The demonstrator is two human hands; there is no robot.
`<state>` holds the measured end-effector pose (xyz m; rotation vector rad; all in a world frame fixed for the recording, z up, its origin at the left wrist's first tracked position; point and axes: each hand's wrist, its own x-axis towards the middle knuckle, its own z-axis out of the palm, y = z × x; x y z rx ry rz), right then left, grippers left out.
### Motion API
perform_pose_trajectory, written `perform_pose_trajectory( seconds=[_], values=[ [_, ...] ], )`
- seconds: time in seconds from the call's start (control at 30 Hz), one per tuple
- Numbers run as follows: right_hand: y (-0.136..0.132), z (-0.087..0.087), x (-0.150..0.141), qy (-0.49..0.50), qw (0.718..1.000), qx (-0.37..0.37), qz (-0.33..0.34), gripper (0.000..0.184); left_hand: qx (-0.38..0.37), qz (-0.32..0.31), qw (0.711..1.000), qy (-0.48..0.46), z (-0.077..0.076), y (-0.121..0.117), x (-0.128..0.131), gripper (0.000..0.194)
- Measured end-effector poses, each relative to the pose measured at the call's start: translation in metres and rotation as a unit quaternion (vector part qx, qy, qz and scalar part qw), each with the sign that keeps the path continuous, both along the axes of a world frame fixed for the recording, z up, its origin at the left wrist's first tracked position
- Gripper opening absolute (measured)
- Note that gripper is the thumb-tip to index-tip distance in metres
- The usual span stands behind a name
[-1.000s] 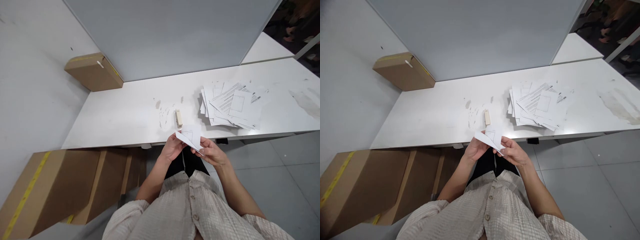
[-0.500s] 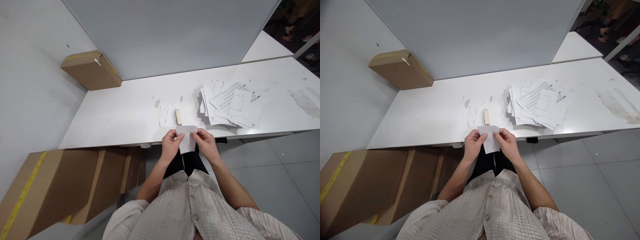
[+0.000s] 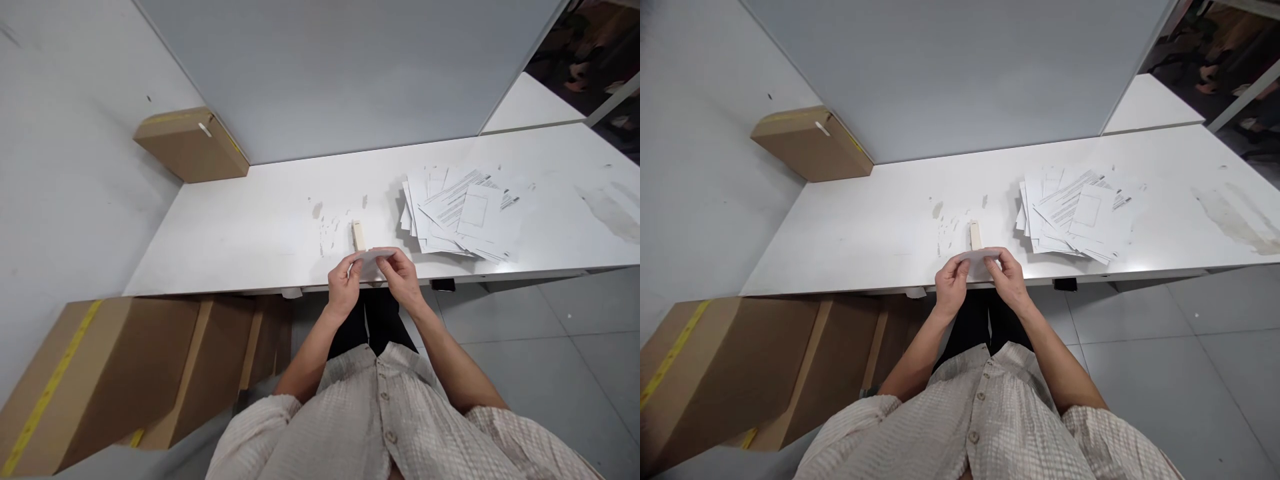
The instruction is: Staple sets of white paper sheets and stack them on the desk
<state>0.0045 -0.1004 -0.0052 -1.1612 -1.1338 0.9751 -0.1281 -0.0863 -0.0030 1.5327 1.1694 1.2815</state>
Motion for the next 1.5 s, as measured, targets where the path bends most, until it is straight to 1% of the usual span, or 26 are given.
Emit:
perform_pose_trajectory(
  seconds=[0.1, 0.17, 0.23, 0.37, 0.53, 0.67, 0.8, 0.93, 1.0, 1.1, 1.17, 1.27, 1.33, 1.37, 1.43, 1.5],
  values=[
    [-0.002, 0.004, 0.002, -0.028, 0.999, -0.026, -0.027, 0.02, -0.053, 0.001, 0.998, -0.037, 0.01, -0.002, 0.0, 0.025],
    [-0.004, 0.008, 0.002, -0.038, 0.998, -0.044, -0.039, 0.021, -0.098, -0.019, 0.992, -0.08, 0.016, -0.002, -0.002, 0.026],
    [-0.008, 0.011, 0.002, -0.033, 0.997, -0.063, -0.04, 0.023, -0.143, -0.047, 0.981, -0.122, 0.019, -0.001, -0.004, 0.028],
    [-0.014, 0.012, -0.001, -0.002, 0.995, -0.097, -0.022, 0.023, -0.193, -0.071, 0.964, -0.171, 0.014, 0.0, -0.008, 0.029],
    [-0.019, 0.006, -0.002, 0.005, 0.993, -0.112, -0.021, 0.022, -0.208, -0.081, 0.958, -0.181, 0.008, -0.003, -0.011, 0.033],
    [-0.021, 0.003, -0.001, 0.002, 0.993, -0.121, -0.014, 0.022, -0.208, -0.06, 0.966, -0.14, 0.009, -0.005, -0.012, 0.029],
    [-0.025, -0.001, -0.002, 0.014, 0.992, -0.124, -0.007, 0.023, -0.204, -0.049, 0.972, -0.109, 0.007, -0.004, -0.013, 0.032],
    [-0.037, -0.016, -0.001, 0.037, 0.987, -0.153, 0.034, 0.026, -0.209, -0.042, 0.974, -0.082, -0.004, -0.008, -0.017, 0.035],
    [-0.047, -0.027, -0.002, 0.023, 0.982, -0.182, 0.047, 0.025, -0.204, -0.04, 0.977, -0.037, -0.012, -0.014, -0.019, 0.036],
    [-0.061, -0.041, -0.002, -0.015, 0.978, -0.207, 0.017, 0.027, -0.16, -0.018, 0.984, 0.074, -0.024, -0.024, -0.019, 0.037],
    [-0.066, -0.046, -0.003, -0.056, 0.977, -0.207, -0.017, 0.028, -0.141, -0.007, 0.983, 0.114, -0.03, -0.028, -0.016, 0.036],
    [-0.065, -0.047, 0.001, -0.091, 0.974, -0.2, -0.045, 0.027, -0.173, -0.022, 0.981, 0.084, -0.034, -0.027, -0.011, 0.035],
    [-0.061, -0.046, 0.005, -0.08, 0.976, -0.197, -0.056, 0.026, -0.196, -0.037, 0.978, 0.052, -0.034, -0.021, -0.01, 0.032],
    [-0.058, -0.045, 0.008, -0.074, 0.976, -0.196, -0.063, 0.027, -0.196, -0.04, 0.979, 0.047, -0.033, -0.018, -0.011, 0.031],
    [-0.052, -0.043, 0.014, -0.071, 0.974, -0.201, -0.075, 0.029, -0.16, -0.026, 0.984, 0.073, -0.031, -0.009, -0.014, 0.034],
    [-0.046, -0.042, 0.018, -0.069, 0.972, -0.211, -0.078, 0.032, -0.078, 0.004, 0.987, 0.138, -0.03, 0.0, -0.017, 0.034]
  ],
)
